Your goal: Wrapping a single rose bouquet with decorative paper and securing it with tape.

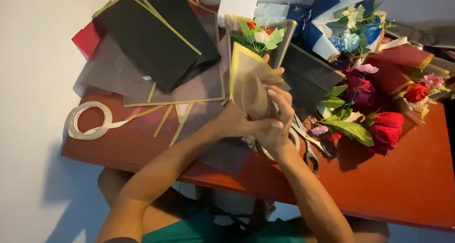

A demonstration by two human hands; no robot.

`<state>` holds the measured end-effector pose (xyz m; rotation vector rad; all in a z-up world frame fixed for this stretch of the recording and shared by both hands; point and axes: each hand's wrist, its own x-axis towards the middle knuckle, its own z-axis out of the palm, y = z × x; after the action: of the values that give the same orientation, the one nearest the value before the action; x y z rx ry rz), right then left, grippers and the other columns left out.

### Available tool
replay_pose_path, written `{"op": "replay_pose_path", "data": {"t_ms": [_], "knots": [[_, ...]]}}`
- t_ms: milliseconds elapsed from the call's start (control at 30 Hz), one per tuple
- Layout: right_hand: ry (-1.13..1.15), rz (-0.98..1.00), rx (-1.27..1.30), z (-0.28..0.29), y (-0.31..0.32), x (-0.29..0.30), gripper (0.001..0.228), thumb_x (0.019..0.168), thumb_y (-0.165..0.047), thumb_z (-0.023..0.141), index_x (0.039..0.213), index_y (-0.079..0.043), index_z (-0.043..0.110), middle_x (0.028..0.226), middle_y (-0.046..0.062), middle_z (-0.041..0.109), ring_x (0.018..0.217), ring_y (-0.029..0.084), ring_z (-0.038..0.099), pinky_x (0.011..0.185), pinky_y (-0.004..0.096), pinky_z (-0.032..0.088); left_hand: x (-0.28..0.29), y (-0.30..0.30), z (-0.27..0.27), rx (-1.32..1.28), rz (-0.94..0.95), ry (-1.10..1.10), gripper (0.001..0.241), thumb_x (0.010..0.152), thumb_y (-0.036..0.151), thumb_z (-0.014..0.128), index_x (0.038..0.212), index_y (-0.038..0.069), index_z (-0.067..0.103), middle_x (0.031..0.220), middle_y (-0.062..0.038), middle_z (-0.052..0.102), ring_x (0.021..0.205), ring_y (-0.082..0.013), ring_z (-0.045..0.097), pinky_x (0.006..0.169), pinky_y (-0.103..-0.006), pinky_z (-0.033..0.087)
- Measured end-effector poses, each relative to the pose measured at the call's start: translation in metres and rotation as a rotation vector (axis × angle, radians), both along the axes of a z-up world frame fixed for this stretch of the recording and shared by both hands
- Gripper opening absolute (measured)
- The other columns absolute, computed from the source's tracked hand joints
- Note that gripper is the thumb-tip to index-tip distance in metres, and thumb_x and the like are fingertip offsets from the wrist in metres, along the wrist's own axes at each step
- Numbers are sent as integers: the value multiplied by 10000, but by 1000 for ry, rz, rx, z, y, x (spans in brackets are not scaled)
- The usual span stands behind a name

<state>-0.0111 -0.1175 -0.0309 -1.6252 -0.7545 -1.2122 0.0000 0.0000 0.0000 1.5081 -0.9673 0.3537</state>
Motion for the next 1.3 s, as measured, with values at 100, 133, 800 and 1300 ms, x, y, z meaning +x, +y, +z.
{"op": "replay_pose_path", "data": {"t_ms": [100, 133, 800, 1300], "knots": [[-139, -72, -230, 16, -7, 0, 469, 1005, -35, 546, 1434, 95, 409, 1104, 239, 627, 797, 414, 646, 607, 458, 566, -3, -5, -8, -226, -42, 95, 586, 964, 183, 796, 1463, 63, 514, 1481, -160, 566, 1412, -302, 539, 1217, -563, 381], [-138, -73, -230, 15, -8, -1, 469, 1005, -35, 546, 1434, 95, 409, 1104, 239, 627, 797, 414, 646, 607, 458, 566, -2, -6, -10, -226, -43, 96, 586, 964, 183, 796, 1463, 63, 514, 1481, -160, 566, 1412, -302, 539, 1217, -563, 381], [606, -135, -386, -28, -18, -7, 328, 754, -205, 844, 1002, -90, 664, 801, 129, 707, 706, 400, 732, 583, 414, 565, -22, 14, 60, -230, 302, 329, 220, 1002, 198, 662, 1072, 9, 748, 1077, -205, 747, 998, -357, 756, 998, -449, 564], [354, -187, -175, 12, -30, 7, 157, 1003, -53, 548, 1143, 12, 582, 1102, 189, 612, 954, 440, 673, 769, 470, 564, 28, -46, -5, -440, 358, -159, 124, 877, 78, 777, 970, 7, 735, 924, -180, 755, 767, -414, 716, 744, -356, 575]]}}
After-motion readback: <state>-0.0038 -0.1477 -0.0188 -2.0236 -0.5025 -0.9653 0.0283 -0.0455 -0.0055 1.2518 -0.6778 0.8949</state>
